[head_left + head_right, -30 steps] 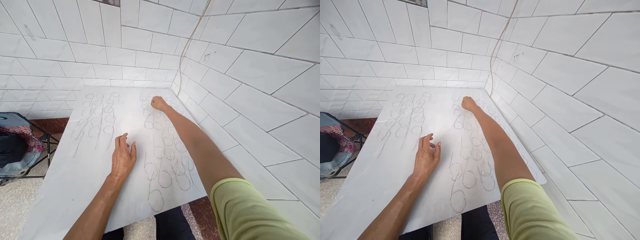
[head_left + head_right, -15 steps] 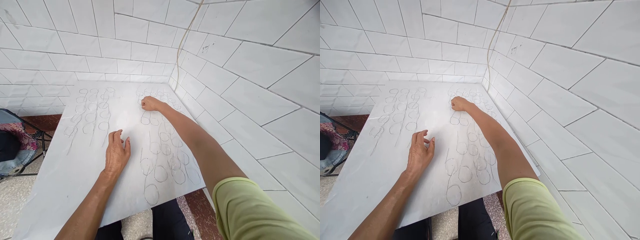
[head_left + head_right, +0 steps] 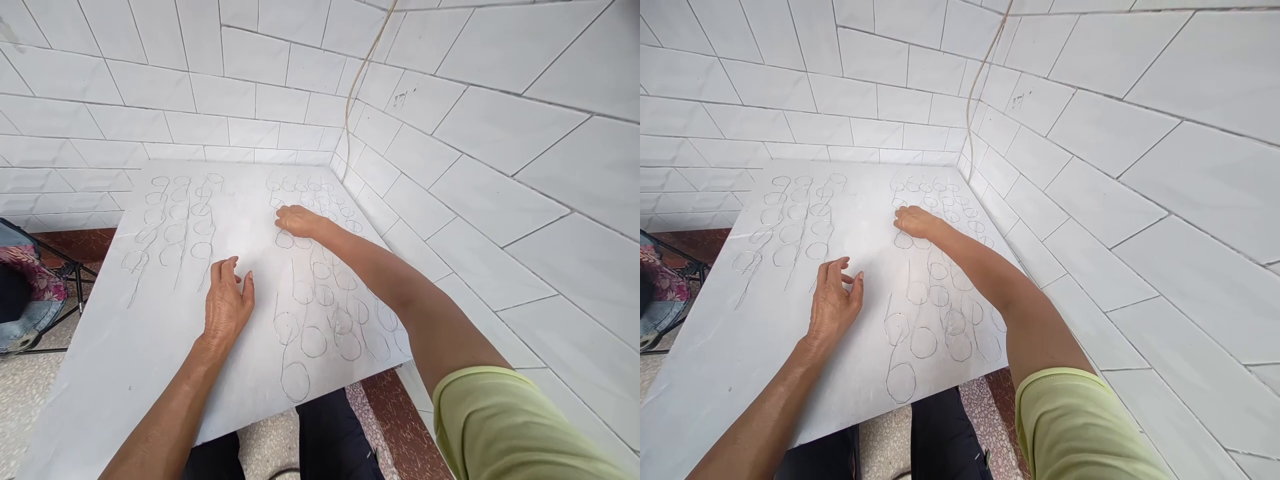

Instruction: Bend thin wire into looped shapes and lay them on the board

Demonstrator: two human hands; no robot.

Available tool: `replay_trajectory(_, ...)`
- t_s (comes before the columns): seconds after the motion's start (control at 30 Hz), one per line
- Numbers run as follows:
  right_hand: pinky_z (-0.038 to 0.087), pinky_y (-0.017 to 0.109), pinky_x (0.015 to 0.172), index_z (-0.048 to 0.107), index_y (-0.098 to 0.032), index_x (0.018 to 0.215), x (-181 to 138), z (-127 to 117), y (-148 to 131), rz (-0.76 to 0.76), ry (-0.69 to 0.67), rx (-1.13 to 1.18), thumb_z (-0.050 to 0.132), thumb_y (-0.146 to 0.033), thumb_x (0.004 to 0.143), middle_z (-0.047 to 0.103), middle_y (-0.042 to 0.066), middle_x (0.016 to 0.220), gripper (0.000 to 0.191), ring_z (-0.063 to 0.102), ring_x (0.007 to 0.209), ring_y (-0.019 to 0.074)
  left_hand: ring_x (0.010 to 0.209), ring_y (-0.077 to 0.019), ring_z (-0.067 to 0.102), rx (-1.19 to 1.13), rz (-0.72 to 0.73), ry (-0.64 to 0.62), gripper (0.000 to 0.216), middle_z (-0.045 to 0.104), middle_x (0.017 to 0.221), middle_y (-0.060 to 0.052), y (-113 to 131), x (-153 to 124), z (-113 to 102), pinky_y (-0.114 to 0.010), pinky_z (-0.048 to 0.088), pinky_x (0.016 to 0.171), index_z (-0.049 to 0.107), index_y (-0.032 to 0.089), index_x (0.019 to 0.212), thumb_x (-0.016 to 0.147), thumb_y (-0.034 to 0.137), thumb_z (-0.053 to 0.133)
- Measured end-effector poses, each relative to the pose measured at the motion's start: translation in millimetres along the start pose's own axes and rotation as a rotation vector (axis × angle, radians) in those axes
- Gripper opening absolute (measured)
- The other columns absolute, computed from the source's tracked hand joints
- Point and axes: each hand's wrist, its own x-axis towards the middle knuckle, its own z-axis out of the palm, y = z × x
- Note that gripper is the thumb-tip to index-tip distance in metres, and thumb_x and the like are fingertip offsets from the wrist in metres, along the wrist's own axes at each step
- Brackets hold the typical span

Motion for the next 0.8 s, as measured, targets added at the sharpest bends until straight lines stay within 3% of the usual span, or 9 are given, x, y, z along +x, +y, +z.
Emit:
replay_trajectory(0.1, 0.037, 0.034, 0.074, 0.061, -0.014, 0.093, -6, -1, -1, 0.027, 0.065, 0.062, 0.047, 0.001, 0.090, 0.065, 0.016, 0.107, 0.022, 0.056, 0.101, 0.0267, 0.083, -0.0194, 0.068, -0.001, -0.004, 0.013, 0.039, 0.056, 0.132, -0.015, -1, 1, 0, -0.037, 0.057, 0.062, 0.053, 0.018, 0.132, 0.097, 0.034, 0.057)
replay_trajectory(0.2, 0.036, 0.032, 0.068, 0.058, -0.016, 0.092, -14, -10, -1, 0.170, 0.154, 0.255, 0.046, -0.006, 0.095, 0.066, 0.014, 0.099, 0.015, 0.057, 0.090, 0.0242, 0.085, -0.0195, 0.068, -0.018, -0.011, 0.017, 0.040, 0.056, 0.133, -0.015, -2, 1, 0, -0.036, 0.057, 0.062, 0.052, 0.018, 0.133, 0.098, 0.035, 0.057)
replay_trajectory(0.3, 0.037, 0.030, 0.061, 0.057, -0.018, 0.091, -22, -26, -9, 0.289, 0.224, 0.586, 0.050, -0.012, 0.095, 0.068, 0.009, 0.090, 0.011, 0.057, 0.075, 0.0195, 0.085, -0.0192, 0.068, -0.061, -0.039, 0.027, 0.041, 0.055, 0.132, -0.015, -3, 3, 0, -0.036, 0.056, 0.064, 0.052, 0.017, 0.133, 0.098, 0.038, 0.057)
replay_trajectory(0.4, 0.043, 0.027, 0.059, 0.059, -0.018, 0.088, -28, -40, -28, 0.327, 0.268, 1.071, 0.059, -0.014, 0.092, 0.072, 0.008, 0.090, 0.006, 0.062, 0.073, 0.0164, 0.084, -0.0191, 0.068, -0.135, -0.103, 0.059, 0.046, 0.057, 0.129, -0.016, -4, 6, -3, -0.037, 0.057, 0.068, 0.052, 0.016, 0.134, 0.098, 0.044, 0.057)
replay_trajectory(0.47, 0.048, 0.027, 0.060, 0.060, -0.017, 0.085, -32, -45, -45, 0.298, 0.266, 1.391, 0.065, -0.018, 0.091, 0.073, 0.009, 0.088, 0.008, 0.065, 0.072, 0.0161, 0.084, -0.0199, 0.068, -0.204, -0.170, 0.082, 0.052, 0.060, 0.128, -0.017, -4, 9, -7, -0.037, 0.058, 0.068, 0.052, 0.015, 0.135, 0.098, 0.050, 0.057)
replay_trajectory(0.57, 0.053, 0.029, 0.063, 0.063, -0.016, 0.085, -42, -48, -72, 0.133, 0.215, 1.737, 0.076, -0.029, 0.087, 0.074, 0.010, 0.088, 0.019, 0.068, 0.073, 0.0167, 0.084, -0.0202, 0.070, -0.363, -0.281, 0.070, 0.060, 0.063, 0.128, -0.017, -2, 12, -13, -0.035, 0.058, 0.065, 0.050, 0.014, 0.140, 0.098, 0.057, 0.055)
replay_trajectory(0.67, 0.055, 0.030, 0.069, 0.066, -0.015, 0.089, -53, -47, -94, -0.022, 0.098, 1.920, 0.081, -0.037, 0.084, 0.074, 0.009, 0.089, 0.027, 0.069, 0.076, 0.0166, 0.088, -0.0216, 0.073, -0.571, -0.350, 0.027, 0.060, 0.065, 0.130, -0.018, -1, 15, -17, -0.034, 0.060, 0.064, 0.050, 0.016, 0.141, 0.100, 0.059, 0.051)
replay_trajectory(0.8, 0.055, 0.031, 0.072, 0.066, -0.015, 0.089, -59, -44, -113, -0.065, 0.003, 2.047, 0.083, -0.036, 0.082, 0.073, 0.006, 0.086, 0.028, 0.067, 0.074, 0.0153, 0.095, -0.0226, 0.073, -0.781, -0.323, 0.013, 0.055, 0.064, 0.132, -0.019, -1, 17, -16, -0.033, 0.061, 0.060, 0.053, 0.016, 0.137, 0.101, 0.058, 0.049)
